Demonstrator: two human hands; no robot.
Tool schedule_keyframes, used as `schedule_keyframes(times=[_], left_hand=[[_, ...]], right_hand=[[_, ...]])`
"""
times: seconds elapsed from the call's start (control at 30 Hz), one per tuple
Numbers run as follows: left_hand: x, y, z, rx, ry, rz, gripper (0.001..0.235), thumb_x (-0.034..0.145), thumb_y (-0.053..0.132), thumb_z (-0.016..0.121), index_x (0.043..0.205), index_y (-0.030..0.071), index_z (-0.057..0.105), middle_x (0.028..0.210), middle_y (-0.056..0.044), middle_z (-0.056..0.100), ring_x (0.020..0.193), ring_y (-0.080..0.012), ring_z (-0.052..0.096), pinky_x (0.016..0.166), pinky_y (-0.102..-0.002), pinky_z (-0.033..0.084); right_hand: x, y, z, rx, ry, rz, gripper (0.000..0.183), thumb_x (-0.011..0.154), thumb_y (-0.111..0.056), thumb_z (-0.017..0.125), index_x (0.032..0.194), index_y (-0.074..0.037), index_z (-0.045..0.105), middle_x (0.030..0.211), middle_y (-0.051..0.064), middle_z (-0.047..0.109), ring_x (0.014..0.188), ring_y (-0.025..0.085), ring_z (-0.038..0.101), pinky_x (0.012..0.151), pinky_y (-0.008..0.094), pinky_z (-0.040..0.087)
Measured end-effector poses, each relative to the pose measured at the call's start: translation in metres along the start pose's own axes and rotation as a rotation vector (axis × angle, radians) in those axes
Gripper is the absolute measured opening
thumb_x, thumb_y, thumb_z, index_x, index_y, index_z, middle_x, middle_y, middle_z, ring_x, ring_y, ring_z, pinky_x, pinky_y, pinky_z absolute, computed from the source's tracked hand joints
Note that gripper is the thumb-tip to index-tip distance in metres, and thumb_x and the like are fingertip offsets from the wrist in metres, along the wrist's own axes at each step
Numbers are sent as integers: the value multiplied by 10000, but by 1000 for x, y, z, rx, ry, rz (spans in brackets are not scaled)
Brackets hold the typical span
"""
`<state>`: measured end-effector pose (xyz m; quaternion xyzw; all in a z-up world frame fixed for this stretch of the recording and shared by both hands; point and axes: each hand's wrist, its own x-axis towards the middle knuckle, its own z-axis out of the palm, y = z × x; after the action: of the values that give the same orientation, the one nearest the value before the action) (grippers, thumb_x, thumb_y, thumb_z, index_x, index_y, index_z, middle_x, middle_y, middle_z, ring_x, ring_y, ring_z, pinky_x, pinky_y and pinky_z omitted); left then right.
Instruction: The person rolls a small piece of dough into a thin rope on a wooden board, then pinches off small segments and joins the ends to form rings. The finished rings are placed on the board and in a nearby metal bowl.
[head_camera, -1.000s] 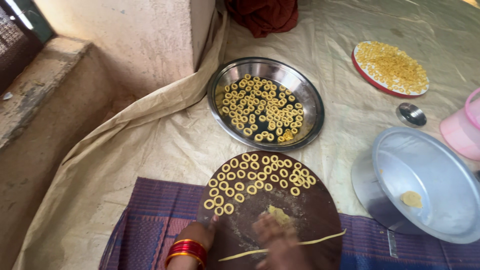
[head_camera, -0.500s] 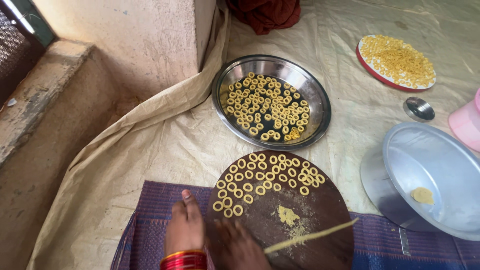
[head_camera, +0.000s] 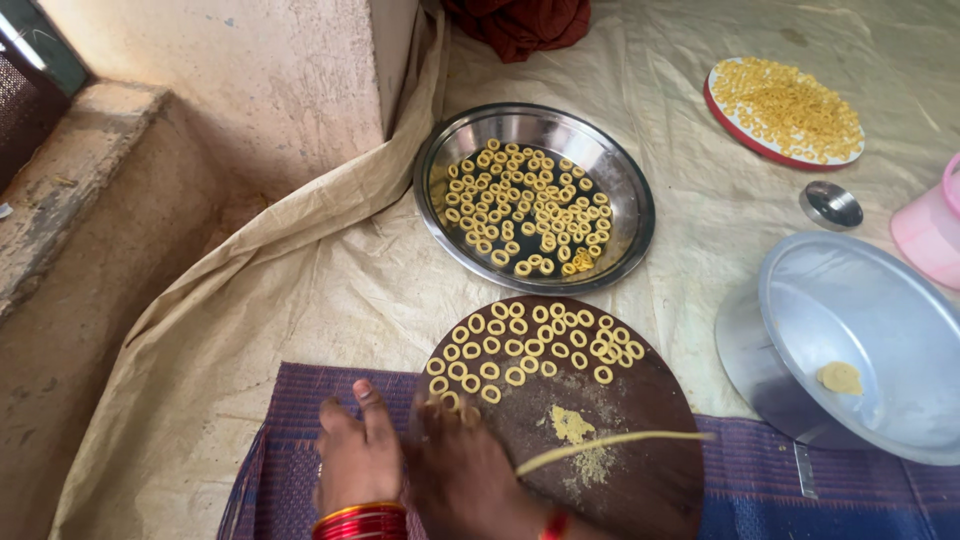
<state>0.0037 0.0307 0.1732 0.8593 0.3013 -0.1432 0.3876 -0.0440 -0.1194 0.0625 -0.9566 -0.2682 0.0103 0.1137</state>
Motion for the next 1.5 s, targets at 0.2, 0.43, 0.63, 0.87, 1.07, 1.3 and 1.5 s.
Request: schedule_keyframes(times=[0.2,0.43,0.63,0.87,1.07,1.3,1.5], left_hand=[[-4,4,-1,140,10,4,657,944,459,537,1512,159,403,1250,-147,708,1199,-340,659,1105,-562,393],[-15,0,-10,97,250,138,527,804,136,732,1312,270,682,907,-32,793,905,-250,760,935,-444,548],[-21,11,-13,136,255,135,582,755,116,793,1308,255,674,823,-18,803,856,-226,764,966,-465,490],[-15,6,-20,102,181,113,521,768,101,790,1262,247,713,857,-25,813,877,-227,776,911,-405,548],[-2,-6,0,170,191,149,463,791,88,754,1225,251,741,874,-41,806,893,-251,764,924,-428,551],[13,-23,12,163,152,178,500,689,45,774,1158,216,750,846,-27,809,883,-250,771,918,-412,558],[18,-27,19,165,175,195,398,731,88,809,1111,199,768,830,-62,808,875,-277,772,922,-415,560]], right_hand=[[-69,6,108,-540,381,-219,497,1085,-487,417,1379,-95,496,1684,260,295,1556,389,335,1257,663,183],[-136,61,51,-459,363,-118,762,1079,-653,159,1612,-108,156,1664,292,98,1545,425,129,1211,640,90],[-47,92,-14,-384,-11,136,795,993,-638,-34,1606,-157,126,1647,226,80,1516,429,94,1196,609,-17],[-81,89,13,-335,13,55,857,992,-687,-43,1605,-104,97,1641,291,97,1510,455,92,1211,600,6],[-127,71,32,-403,145,-58,780,1018,-656,-3,1635,-188,95,1651,282,82,1540,426,88,1227,626,-22],[-37,103,-7,-297,25,178,808,978,-703,-34,1637,-242,50,1680,252,53,1535,426,42,1192,564,-81],[-107,69,10,-308,136,43,822,1024,-700,55,1658,-177,49,1631,353,61,1538,466,102,1221,617,8]])
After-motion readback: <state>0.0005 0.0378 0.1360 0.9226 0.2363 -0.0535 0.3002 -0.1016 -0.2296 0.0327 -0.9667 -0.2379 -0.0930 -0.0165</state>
